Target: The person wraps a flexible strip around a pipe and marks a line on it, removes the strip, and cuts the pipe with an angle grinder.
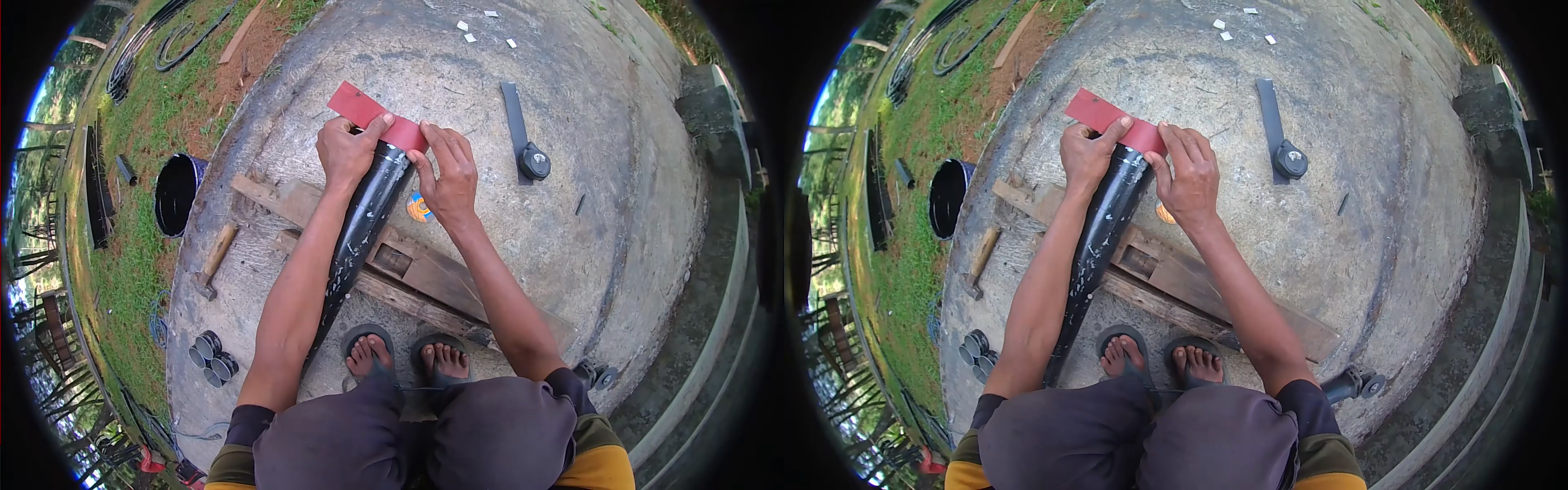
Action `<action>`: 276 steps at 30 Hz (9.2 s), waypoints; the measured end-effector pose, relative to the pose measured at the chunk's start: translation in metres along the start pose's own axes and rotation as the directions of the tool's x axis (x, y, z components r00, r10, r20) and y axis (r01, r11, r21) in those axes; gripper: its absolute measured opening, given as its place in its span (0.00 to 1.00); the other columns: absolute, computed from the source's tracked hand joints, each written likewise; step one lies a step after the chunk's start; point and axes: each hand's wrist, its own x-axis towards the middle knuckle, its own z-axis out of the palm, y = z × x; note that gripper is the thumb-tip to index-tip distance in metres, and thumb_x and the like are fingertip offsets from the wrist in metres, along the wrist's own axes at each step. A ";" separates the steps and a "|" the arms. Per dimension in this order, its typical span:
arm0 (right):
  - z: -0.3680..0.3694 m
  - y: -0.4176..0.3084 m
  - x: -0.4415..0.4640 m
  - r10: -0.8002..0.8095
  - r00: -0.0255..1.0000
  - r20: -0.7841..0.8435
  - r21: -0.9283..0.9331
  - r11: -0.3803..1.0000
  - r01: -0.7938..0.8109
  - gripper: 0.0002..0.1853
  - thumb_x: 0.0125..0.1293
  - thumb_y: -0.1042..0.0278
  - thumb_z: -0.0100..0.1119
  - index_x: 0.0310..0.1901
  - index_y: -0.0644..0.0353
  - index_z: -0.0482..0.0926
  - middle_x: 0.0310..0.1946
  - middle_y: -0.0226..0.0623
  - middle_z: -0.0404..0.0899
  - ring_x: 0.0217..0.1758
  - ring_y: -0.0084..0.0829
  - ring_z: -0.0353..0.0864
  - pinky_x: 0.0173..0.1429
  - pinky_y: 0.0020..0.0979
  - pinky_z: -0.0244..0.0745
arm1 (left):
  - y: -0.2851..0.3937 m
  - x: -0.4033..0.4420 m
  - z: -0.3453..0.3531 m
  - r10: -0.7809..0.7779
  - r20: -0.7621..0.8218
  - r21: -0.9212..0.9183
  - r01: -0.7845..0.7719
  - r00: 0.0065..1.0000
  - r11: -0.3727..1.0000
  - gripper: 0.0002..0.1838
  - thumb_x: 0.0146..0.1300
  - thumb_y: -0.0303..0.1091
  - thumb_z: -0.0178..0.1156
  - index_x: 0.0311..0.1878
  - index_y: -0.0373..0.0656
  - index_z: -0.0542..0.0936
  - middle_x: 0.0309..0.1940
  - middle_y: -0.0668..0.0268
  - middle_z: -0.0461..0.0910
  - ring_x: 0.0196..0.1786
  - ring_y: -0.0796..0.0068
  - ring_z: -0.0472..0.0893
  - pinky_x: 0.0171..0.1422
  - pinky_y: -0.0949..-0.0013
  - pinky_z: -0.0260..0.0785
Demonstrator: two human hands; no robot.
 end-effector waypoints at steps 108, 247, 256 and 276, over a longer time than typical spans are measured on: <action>-0.004 -0.006 -0.006 0.196 0.972 0.127 0.050 0.978 -0.203 0.24 0.71 0.67 0.70 0.66 0.61 0.80 0.61 0.45 0.85 0.64 0.41 0.84 0.69 0.40 0.74 | -0.067 0.029 0.019 -0.286 0.646 -0.484 0.670 0.708 0.563 0.21 0.61 0.47 0.79 0.46 0.41 0.83 0.38 0.67 0.86 0.42 0.75 0.86 0.45 0.71 0.78; -0.040 -0.050 0.042 -0.023 0.925 0.380 0.207 0.977 -0.060 0.08 0.66 0.76 0.65 0.46 0.61 0.86 0.31 0.39 0.86 0.25 0.22 0.81 0.32 0.27 0.77 | -0.063 0.059 0.013 0.149 0.899 -0.430 0.760 0.413 0.488 0.20 0.72 0.40 0.67 0.60 0.39 0.80 0.53 0.62 0.85 0.55 0.73 0.86 0.64 0.67 0.82; -0.028 -0.046 0.068 -0.139 0.852 0.504 0.109 0.989 0.097 0.08 0.64 0.72 0.62 0.43 0.60 0.84 0.38 0.49 0.87 0.31 0.49 0.88 0.40 0.45 0.83 | -0.056 0.056 0.011 0.073 0.881 -0.433 0.734 0.468 0.524 0.21 0.73 0.38 0.66 0.64 0.39 0.79 0.54 0.63 0.85 0.56 0.73 0.85 0.68 0.66 0.79; -0.035 -0.025 0.056 -0.327 0.757 0.565 -0.025 0.911 0.412 0.08 0.66 0.72 0.63 0.45 0.62 0.79 0.32 0.45 0.84 0.35 0.47 0.88 0.37 0.46 0.83 | -0.061 0.058 0.011 0.116 0.883 -0.438 0.712 0.455 0.548 0.20 0.73 0.42 0.66 0.60 0.39 0.79 0.53 0.62 0.86 0.56 0.76 0.85 0.67 0.68 0.79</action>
